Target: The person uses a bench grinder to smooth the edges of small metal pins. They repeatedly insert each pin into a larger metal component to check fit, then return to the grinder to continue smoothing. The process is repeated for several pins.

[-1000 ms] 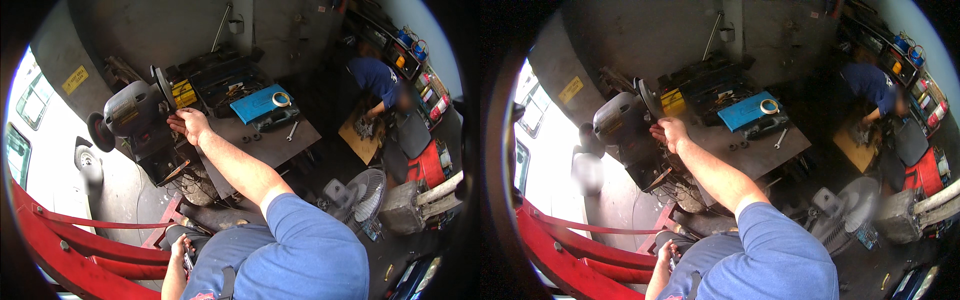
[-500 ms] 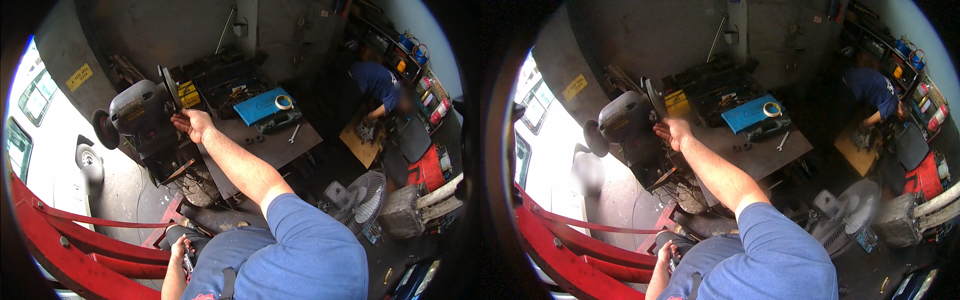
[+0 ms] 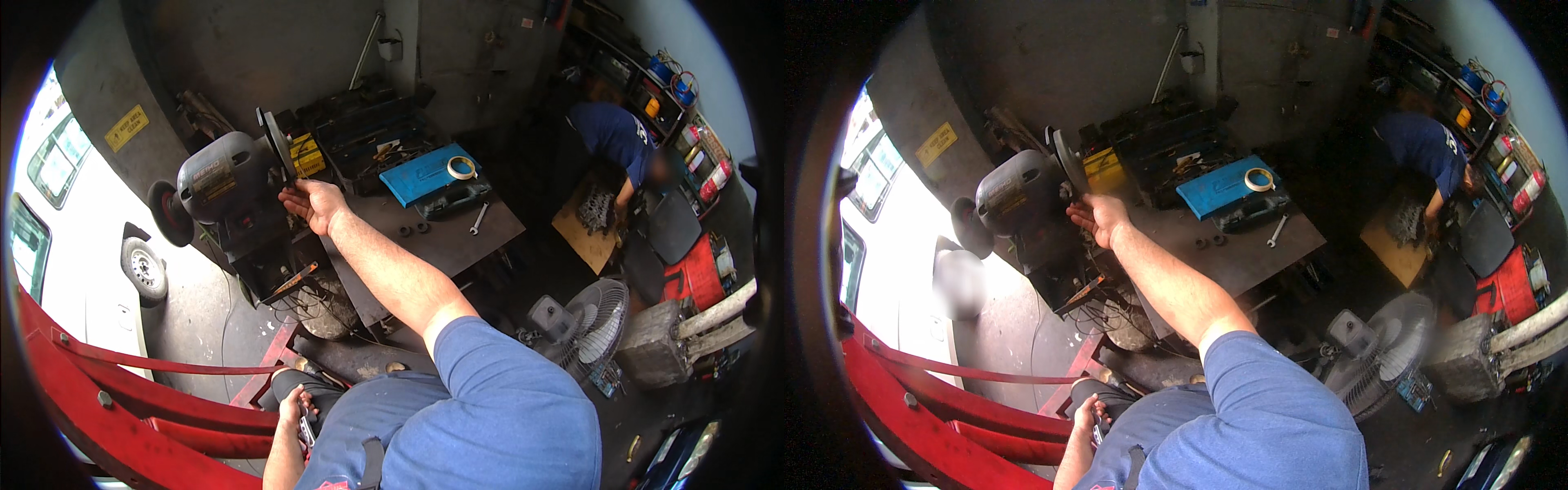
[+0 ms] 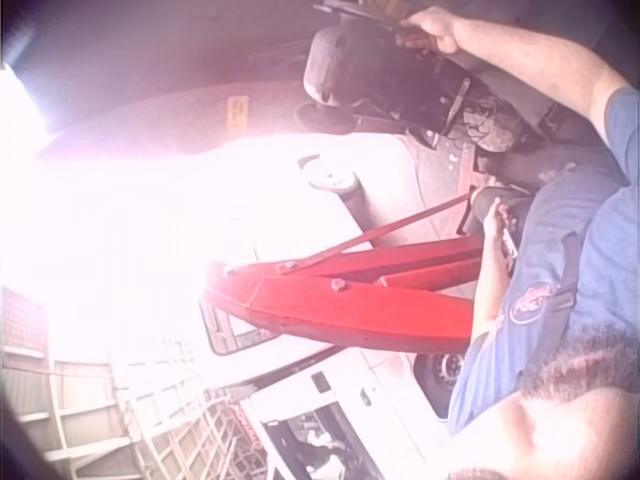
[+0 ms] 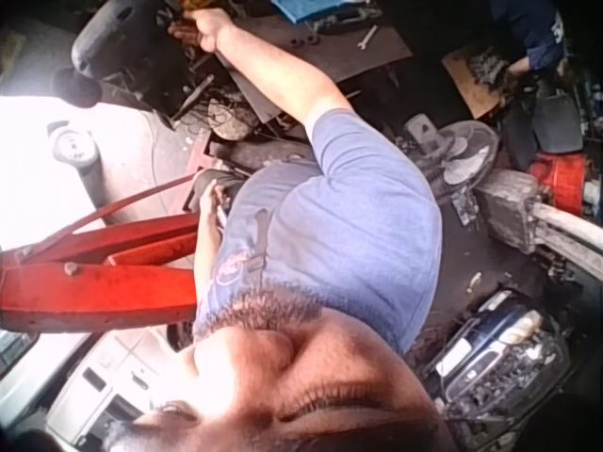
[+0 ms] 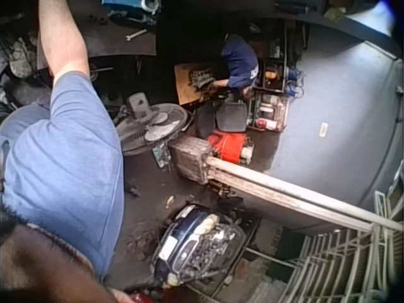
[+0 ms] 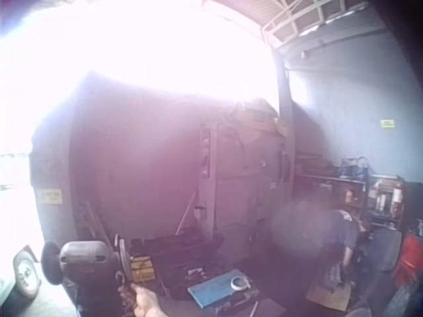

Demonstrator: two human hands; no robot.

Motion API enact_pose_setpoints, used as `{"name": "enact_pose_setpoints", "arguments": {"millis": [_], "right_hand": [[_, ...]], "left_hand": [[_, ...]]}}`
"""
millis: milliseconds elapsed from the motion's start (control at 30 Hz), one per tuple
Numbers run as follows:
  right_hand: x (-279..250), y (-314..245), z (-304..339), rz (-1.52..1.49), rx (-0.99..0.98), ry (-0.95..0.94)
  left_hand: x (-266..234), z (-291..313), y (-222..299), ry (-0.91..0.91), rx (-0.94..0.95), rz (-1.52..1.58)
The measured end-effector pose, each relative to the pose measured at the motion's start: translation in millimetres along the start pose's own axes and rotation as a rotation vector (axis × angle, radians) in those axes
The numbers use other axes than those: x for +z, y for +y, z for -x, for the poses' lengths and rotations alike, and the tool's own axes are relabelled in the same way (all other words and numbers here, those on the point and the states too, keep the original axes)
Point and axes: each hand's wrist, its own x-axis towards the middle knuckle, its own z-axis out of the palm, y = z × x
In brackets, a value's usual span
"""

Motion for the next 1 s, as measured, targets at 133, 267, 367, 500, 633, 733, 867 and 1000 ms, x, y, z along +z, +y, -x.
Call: {"name": "enact_pose_setpoints", "arguments": {"millis": [133, 267, 367, 500, 633, 733, 867, 1000], "right_hand": [[-1, -2, 0, 0.193, -0.06, 0.046], [-2, -1, -3, 0.292, -0.117, 0.083], [-4, 0, -6, 0.27, -0.111, 0.095], [-4, 2, -9, 0.242, -0.111, 0.097], [-4, 2, -9, 0.241, -0.105, 0.108], [-3, 2, -8, 0.223, -0.097, 0.116], [-2, 1, -8, 0.204, -0.082, 0.128], [-1, 0, -9, 0.215, -0.082, 0.131]], "left_hand": [[0, -2, 1, 0.0, -0.004, -0.008], [-2, -9, 0, 0.011, -0.002, -0.009], [-3, -13, 0, 0.005, -0.004, -0.006], [-4, -15, 1, -0.002, 0.008, -0.009], [-2, -14, 2, 0.008, 0.009, -0.014], [-1, -14, 4, -0.002, 0.008, -0.011], [1, -12, 5, 0.003, 0.022, -0.017], [1, -12, 5, 0.008, 0.025, -0.018]]}}
